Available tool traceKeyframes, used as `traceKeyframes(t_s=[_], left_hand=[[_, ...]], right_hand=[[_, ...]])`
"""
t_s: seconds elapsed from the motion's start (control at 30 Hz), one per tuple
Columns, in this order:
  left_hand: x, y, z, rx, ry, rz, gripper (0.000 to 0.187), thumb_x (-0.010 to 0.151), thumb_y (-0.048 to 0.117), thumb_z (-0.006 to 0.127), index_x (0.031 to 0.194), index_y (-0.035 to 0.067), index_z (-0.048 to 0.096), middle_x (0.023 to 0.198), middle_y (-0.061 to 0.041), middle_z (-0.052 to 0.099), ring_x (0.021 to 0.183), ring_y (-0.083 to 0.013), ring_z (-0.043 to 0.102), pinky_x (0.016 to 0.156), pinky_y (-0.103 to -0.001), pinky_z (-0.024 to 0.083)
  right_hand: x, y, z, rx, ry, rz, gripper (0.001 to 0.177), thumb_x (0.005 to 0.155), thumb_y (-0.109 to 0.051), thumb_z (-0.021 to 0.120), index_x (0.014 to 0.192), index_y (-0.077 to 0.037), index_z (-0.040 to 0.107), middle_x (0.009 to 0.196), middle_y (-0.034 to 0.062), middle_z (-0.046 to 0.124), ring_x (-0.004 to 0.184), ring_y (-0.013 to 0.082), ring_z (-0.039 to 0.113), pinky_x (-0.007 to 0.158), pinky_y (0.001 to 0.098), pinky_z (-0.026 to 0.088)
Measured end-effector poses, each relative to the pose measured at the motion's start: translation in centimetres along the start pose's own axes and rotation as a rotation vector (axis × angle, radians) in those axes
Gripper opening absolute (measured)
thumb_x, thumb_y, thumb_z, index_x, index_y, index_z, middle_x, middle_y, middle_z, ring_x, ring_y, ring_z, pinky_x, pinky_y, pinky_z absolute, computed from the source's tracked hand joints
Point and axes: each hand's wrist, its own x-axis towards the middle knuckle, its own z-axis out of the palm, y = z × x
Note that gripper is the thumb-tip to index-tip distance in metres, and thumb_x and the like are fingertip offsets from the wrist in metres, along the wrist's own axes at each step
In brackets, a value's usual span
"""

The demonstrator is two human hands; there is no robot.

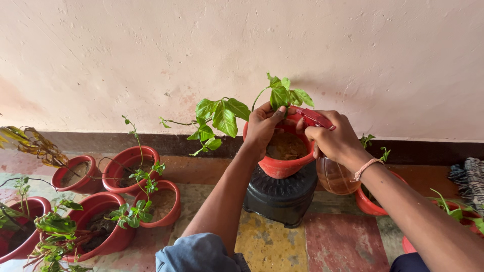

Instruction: The person waters various potted plants by hand and using a spray bottle.

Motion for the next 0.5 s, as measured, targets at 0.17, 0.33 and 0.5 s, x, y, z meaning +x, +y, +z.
traceKeyframes(t_s=[0.17,0.33,0.5], left_hand=[[0.4,-0.6,-0.2,-0.017,-0.005,0.013,0.027,0.096,0.018,0.07,0.121,0.007,0.069,0.105,-0.002,0.078,0.084,-0.0086,0.072,0.068,-0.024,0.055],[0.7,-1.1,-0.3,-0.015,-0.036,0.045,0.027,0.093,0.011,0.073,0.119,0.006,0.069,0.105,-0.002,0.079,0.087,-0.0063,0.072,0.07,-0.022,0.056],[0.6,-1.2,-0.3,-0.001,-0.041,0.055,0.027,0.091,0.01,0.075,0.117,0.006,0.069,0.103,-0.002,0.078,0.087,-0.0066,0.071,0.07,-0.021,0.057]], right_hand=[[0.1,-0.1,0.1,-0.017,-0.035,-0.001,0.026,0.081,-0.009,0.053,0.096,-0.002,0.072,0.065,0.007,0.062,0.047,0.0167,0.06,0.051,0.0346,0.053],[0.4,0.5,0.1,0.026,-0.041,-0.059,0.023,0.081,-0.01,0.052,0.094,-0.001,0.069,0.069,0.0069,0.062,0.055,0.014,0.064,0.052,0.0334,0.058],[0.2,0.6,0.1,0.091,-0.063,-0.099,0.02,0.079,-0.011,0.052,0.092,-0.004,0.066,0.076,0.001,0.068,0.052,0.0164,0.068,0.054,0.0311,0.055]])
